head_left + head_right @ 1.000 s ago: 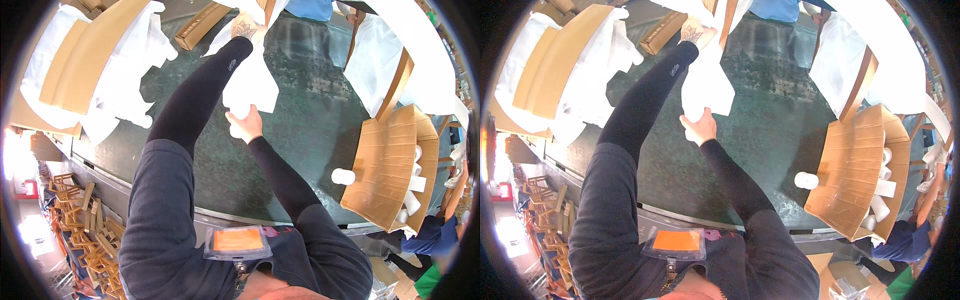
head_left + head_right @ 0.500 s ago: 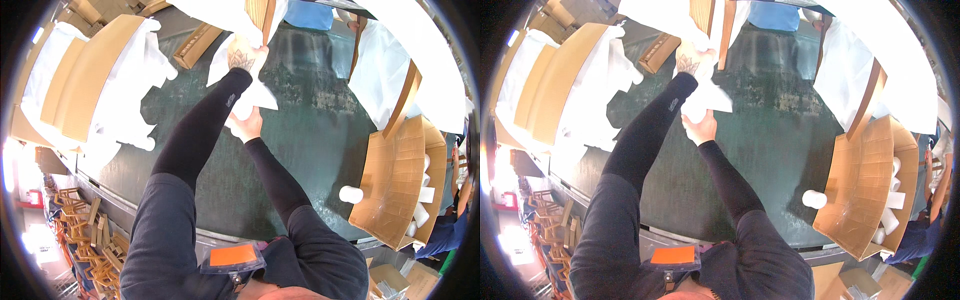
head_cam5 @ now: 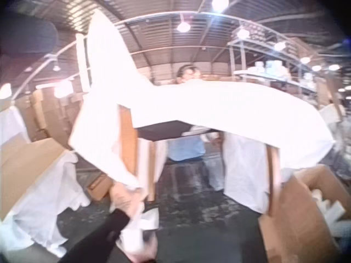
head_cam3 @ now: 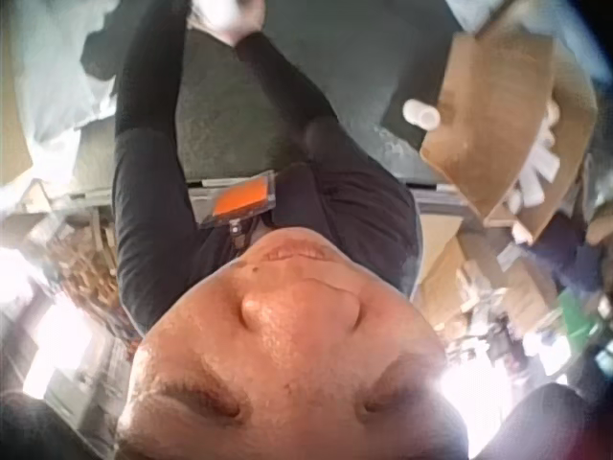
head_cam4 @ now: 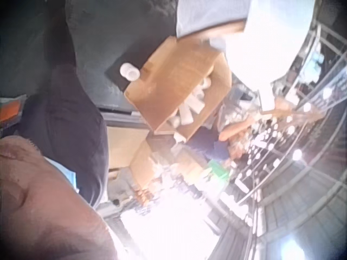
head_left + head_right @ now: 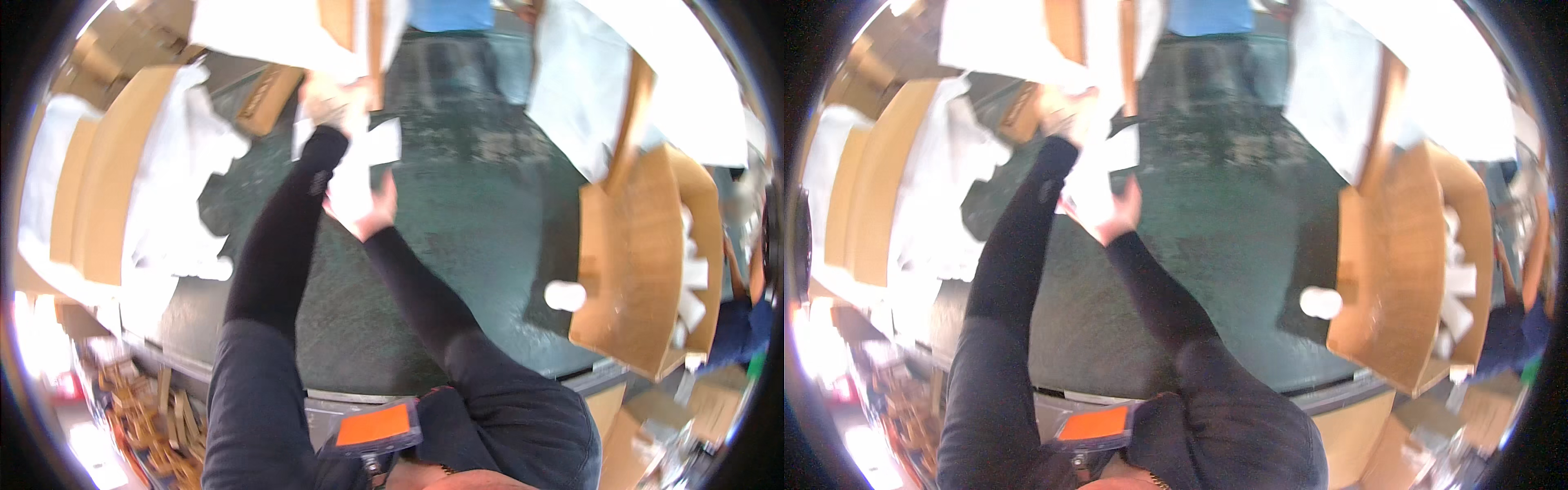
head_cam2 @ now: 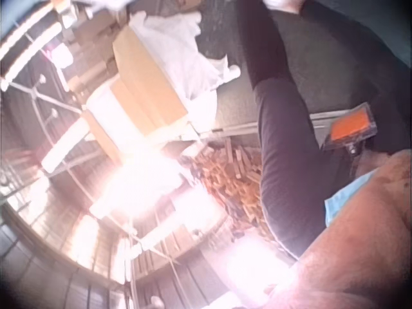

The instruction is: The person wraps wooden chairs with white protective foam and bubble wrap on a conveyor belt. They place foam rolls on the chair legs, cover the chair with a foam sheet, and add bubble wrap before moving the wrapped chair aside.

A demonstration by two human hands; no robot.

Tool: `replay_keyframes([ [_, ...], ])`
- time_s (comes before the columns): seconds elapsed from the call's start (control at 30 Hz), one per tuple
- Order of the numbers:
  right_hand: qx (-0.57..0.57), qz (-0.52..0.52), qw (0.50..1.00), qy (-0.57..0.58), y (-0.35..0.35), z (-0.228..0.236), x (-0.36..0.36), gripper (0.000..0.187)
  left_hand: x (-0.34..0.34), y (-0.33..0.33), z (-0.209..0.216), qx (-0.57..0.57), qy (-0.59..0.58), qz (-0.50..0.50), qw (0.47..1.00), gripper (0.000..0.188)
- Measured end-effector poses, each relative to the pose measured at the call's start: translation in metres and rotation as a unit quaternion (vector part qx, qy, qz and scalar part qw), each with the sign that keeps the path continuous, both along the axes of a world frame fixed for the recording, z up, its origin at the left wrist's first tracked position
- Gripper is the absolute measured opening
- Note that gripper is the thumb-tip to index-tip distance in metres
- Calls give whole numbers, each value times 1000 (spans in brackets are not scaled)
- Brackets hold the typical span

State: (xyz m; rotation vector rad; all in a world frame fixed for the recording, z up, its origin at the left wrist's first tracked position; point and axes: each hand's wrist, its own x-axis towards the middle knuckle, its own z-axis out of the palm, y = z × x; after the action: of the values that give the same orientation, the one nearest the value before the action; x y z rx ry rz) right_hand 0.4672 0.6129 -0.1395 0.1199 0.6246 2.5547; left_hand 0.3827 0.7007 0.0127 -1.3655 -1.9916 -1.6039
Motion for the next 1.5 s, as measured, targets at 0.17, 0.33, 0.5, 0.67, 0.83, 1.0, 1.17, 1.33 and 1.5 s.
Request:
replay_keyframes([
  [0.17,210,34,879,-427,31,15,14,74,-25,-1,-5,-17,-7,-2,1000,40],
  [0.33,640,-347,117,-675,4,92,242,55,-38,-16,-31,-58,11,41,997,34],
  [0.5,405,-111,-333,-844,20,174,466,89,-23,-16,-20,-82,-10,33,996,38],
  [0.67,393,76,-245,-883,73,195,581,88,-8,-30,-10,-162,25,157,974,98],
  [0.83,351,106,-261,-893,97,164,655,88,160,-19,-10,-75,-176,-51,980,91],
  [1.0,434,-73,-221,-870,114,172,629,93,306,37,118,-87,-400,-451,793,81],
  [1.17,624,-339,-115,-695,192,218,529,122,356,93,208,17,-436,-367,822,44],
  [1.33,619,-237,99,-742,225,174,457,86,325,111,270,33,-341,-498,797,32],
  [1.5,559,-306,145,-757,187,107,421,32,221,101,365,37,-302,-410,860,24],
])
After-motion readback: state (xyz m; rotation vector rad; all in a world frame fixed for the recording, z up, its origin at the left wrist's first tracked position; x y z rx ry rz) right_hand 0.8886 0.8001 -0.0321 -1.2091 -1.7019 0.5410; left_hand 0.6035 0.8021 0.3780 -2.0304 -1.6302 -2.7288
